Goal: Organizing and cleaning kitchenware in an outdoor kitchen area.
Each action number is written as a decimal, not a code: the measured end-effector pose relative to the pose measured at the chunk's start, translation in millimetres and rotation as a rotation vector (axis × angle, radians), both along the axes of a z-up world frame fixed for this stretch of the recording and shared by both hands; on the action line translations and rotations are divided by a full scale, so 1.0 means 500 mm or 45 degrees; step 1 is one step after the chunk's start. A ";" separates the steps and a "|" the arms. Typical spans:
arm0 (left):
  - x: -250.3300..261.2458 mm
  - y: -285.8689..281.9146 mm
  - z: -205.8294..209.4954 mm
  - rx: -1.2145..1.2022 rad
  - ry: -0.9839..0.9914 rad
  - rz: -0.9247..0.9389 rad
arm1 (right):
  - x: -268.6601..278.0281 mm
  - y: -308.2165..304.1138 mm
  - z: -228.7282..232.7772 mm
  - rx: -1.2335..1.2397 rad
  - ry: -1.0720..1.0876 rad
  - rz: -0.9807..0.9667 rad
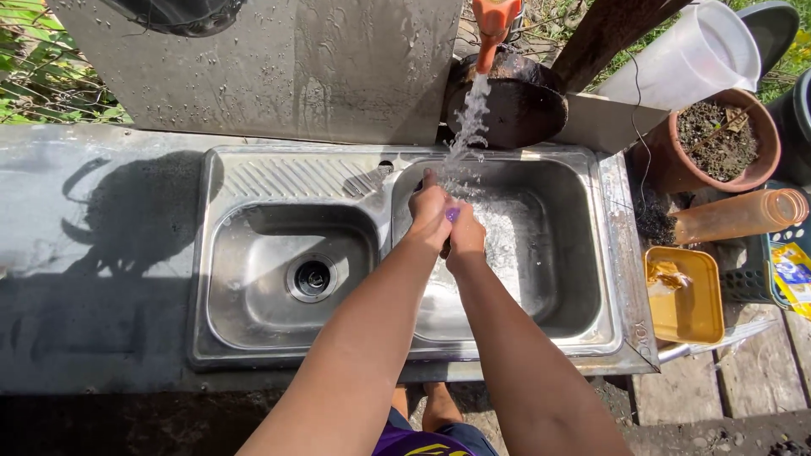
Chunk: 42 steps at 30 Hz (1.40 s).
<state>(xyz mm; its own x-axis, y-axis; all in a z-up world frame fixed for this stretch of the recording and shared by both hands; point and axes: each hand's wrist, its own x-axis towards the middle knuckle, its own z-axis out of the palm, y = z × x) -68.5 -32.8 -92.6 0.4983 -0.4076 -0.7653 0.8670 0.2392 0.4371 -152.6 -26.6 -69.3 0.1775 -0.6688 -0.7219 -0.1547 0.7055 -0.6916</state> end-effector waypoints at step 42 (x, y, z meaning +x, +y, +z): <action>0.007 0.202 0.235 -0.019 -1.190 -0.191 | -0.009 0.018 0.256 -1.795 0.496 1.426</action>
<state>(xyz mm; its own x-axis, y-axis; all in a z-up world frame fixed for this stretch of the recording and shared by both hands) -64.8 68.1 24.8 0.8483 -0.5238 -0.0769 0.1895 0.1647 0.9680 -157.2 -17.6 58.6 0.8920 -0.4411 0.0985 -0.3642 -0.8305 -0.4214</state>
